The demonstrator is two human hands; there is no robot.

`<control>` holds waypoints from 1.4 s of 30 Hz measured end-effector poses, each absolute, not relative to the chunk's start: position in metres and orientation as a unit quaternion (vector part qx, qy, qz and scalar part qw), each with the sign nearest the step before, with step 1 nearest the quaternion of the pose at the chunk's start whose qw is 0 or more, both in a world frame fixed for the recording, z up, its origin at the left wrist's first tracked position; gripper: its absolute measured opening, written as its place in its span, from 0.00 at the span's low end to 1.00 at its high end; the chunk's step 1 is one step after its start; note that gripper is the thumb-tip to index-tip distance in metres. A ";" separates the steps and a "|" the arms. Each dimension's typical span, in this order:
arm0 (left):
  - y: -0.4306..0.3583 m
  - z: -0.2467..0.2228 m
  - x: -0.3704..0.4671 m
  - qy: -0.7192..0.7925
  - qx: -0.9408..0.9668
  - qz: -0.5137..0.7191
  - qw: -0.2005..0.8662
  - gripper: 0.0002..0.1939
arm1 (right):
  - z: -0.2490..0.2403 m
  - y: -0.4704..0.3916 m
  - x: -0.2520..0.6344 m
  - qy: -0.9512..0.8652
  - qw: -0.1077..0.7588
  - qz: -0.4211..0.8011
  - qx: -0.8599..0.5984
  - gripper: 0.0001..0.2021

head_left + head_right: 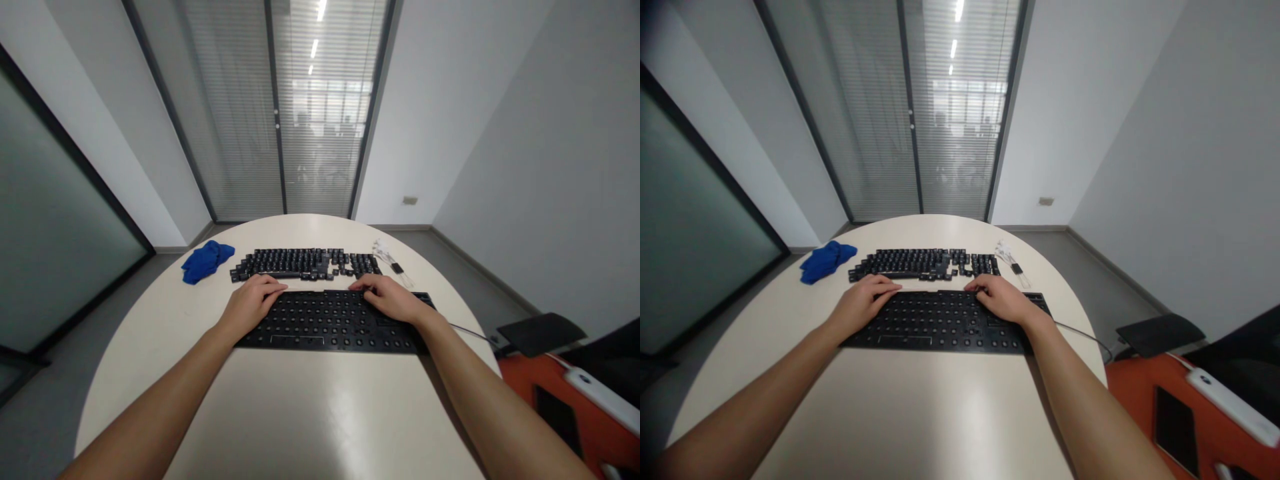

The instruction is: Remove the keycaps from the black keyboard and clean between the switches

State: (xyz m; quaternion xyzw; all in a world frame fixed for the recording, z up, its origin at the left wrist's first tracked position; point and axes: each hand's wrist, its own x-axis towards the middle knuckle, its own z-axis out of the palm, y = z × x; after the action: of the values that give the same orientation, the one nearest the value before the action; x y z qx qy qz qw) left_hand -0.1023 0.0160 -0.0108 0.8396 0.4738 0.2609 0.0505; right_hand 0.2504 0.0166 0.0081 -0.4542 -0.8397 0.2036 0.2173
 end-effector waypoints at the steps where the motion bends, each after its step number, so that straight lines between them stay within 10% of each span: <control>1: 0.016 -0.010 -0.102 0.474 0.840 0.260 0.048 0.12 | 0.008 0.017 0.250 -0.840 0.217 0.203 -0.454 0.20; 42: 0.010 -0.002 -0.102 0.466 0.842 0.266 0.060 0.12 | 0.009 0.018 0.259 -0.828 0.215 0.233 -0.462 0.24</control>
State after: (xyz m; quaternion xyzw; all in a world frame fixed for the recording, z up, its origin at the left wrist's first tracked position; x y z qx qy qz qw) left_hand -0.1023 0.0103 -0.0021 0.8418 0.4658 0.2660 0.0601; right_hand 0.2588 0.0180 0.0086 -0.4621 -0.8284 0.2328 0.2146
